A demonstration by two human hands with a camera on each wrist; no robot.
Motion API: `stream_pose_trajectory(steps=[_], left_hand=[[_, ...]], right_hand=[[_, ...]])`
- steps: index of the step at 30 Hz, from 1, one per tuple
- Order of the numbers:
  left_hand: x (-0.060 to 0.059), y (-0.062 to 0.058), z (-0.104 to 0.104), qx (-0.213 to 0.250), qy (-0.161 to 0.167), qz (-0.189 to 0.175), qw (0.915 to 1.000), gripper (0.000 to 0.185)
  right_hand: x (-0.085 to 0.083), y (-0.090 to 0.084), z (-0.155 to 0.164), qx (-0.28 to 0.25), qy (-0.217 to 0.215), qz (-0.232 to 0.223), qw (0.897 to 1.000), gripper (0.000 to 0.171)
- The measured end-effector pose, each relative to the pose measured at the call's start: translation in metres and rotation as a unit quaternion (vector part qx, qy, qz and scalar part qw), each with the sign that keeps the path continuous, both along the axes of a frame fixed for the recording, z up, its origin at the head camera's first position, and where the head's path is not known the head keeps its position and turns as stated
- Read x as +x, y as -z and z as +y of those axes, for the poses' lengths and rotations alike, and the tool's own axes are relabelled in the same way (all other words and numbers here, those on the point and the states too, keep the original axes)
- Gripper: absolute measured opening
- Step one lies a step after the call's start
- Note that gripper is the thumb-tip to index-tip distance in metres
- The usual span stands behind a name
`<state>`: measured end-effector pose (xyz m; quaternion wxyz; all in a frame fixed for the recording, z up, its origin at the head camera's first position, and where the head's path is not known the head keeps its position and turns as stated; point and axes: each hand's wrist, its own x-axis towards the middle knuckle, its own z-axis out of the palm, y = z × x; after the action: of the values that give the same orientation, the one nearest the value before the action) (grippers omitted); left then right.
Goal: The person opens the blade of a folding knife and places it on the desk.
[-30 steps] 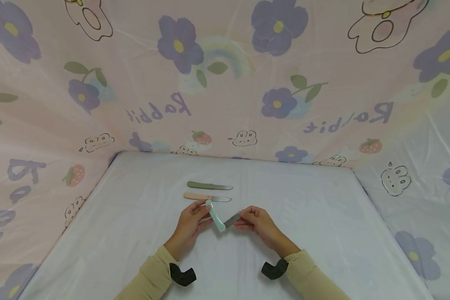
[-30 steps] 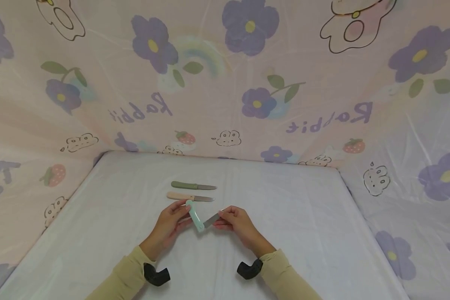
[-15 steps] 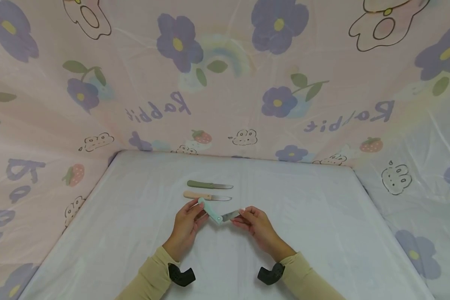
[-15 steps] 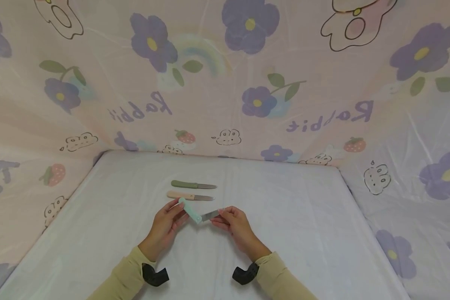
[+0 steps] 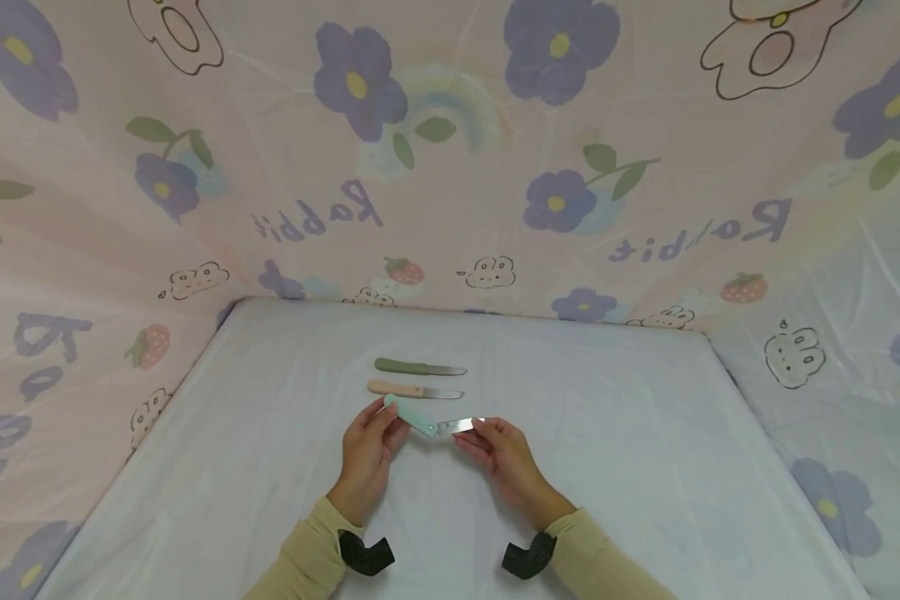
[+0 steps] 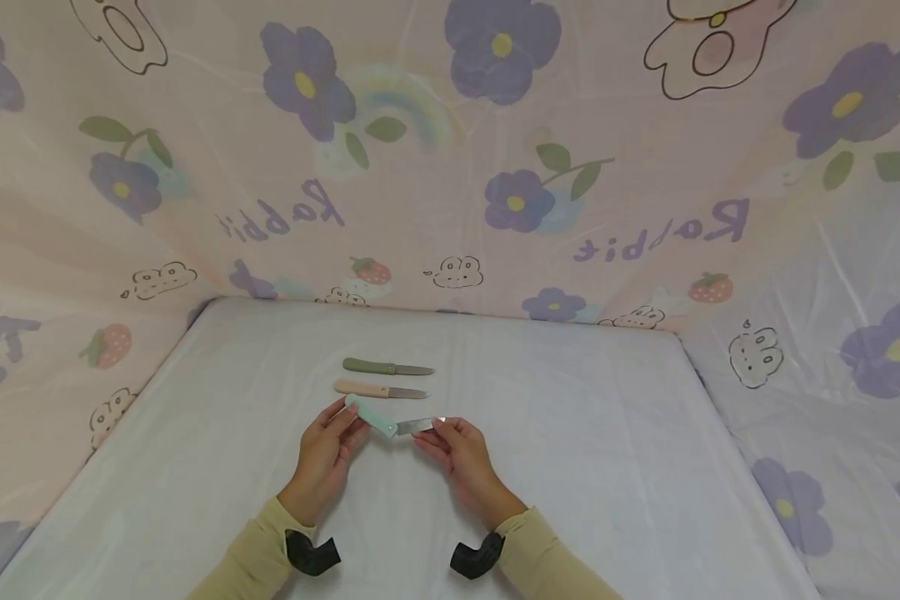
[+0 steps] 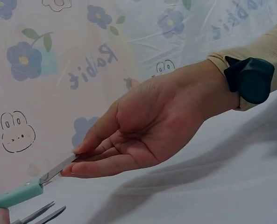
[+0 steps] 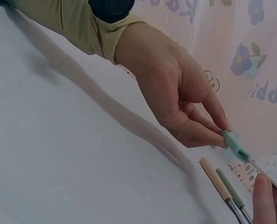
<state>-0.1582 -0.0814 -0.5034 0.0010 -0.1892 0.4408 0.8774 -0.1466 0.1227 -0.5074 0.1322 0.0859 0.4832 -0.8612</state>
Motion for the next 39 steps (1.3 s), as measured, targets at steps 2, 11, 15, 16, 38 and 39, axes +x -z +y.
stream_pose_trajectory(steps=[2,11,15,16,38,39], left_hand=[[0.0,-0.001,0.0,0.004,-0.012,-0.004,0.9999,0.045],[0.0,-0.005,0.003,0.043,-0.056,-0.002,0.9975,0.046],[-0.001,-0.008,0.005,0.061,-0.072,0.011,0.9954,0.047],[-0.002,-0.008,0.006,0.065,-0.076,0.013,0.9949,0.047],[-0.003,-0.007,0.004,0.075,-0.091,0.01,0.9929,0.037],[-0.003,-0.006,0.002,0.068,-0.089,0.007,0.9937,0.037]], right_hand=[[0.001,0.0,-0.003,0.0,0.01,0.001,1.0,0.011],[0.004,0.002,-0.018,-0.026,0.063,-0.01,0.998,0.012],[0.005,0.003,-0.024,-0.031,0.087,0.0,0.996,0.014],[0.005,0.003,-0.026,-0.03,0.093,0.003,0.995,0.015],[0.008,-0.004,-0.035,0.008,0.118,-0.016,0.993,0.028],[0.007,-0.004,-0.034,0.012,0.11,-0.014,0.994,0.027]])
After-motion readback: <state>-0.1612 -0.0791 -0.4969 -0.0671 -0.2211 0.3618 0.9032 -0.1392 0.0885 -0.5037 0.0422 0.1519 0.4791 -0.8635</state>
